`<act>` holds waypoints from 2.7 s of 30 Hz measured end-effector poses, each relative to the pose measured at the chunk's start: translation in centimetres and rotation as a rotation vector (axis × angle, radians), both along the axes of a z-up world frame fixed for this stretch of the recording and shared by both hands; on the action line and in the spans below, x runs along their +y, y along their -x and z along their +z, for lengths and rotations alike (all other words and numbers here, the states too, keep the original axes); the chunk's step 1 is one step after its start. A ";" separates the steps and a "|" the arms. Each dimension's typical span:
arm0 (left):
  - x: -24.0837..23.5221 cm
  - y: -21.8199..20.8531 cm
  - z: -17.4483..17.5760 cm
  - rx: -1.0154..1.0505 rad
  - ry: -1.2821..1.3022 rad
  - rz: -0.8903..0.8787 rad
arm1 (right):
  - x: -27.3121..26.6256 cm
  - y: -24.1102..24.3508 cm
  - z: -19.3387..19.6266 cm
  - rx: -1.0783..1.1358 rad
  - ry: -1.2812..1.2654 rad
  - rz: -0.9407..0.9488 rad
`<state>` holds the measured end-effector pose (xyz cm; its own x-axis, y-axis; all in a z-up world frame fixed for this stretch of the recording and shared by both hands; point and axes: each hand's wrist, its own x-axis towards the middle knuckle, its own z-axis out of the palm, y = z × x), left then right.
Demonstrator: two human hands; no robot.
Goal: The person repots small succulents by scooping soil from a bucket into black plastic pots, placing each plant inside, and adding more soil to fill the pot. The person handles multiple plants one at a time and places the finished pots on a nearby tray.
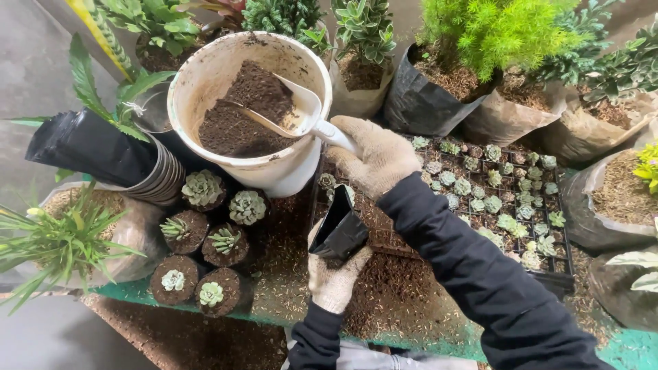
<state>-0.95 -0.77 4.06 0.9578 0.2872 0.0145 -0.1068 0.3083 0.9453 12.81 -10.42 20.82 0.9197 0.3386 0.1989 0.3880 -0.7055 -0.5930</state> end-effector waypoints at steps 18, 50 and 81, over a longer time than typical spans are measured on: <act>-0.1 0.5 0.1 0.233 -0.097 0.033 | 0.1 0.2 -1.5 -0.110 -0.026 -0.002; 0.8 -1.7 8.4 0.564 0.540 0.029 | -5.7 5.4 -1.6 0.087 -0.463 -0.033; -4.5 -0.9 -1.7 -0.099 -0.678 0.142 | -21.8 15.5 5.9 0.547 0.360 -0.371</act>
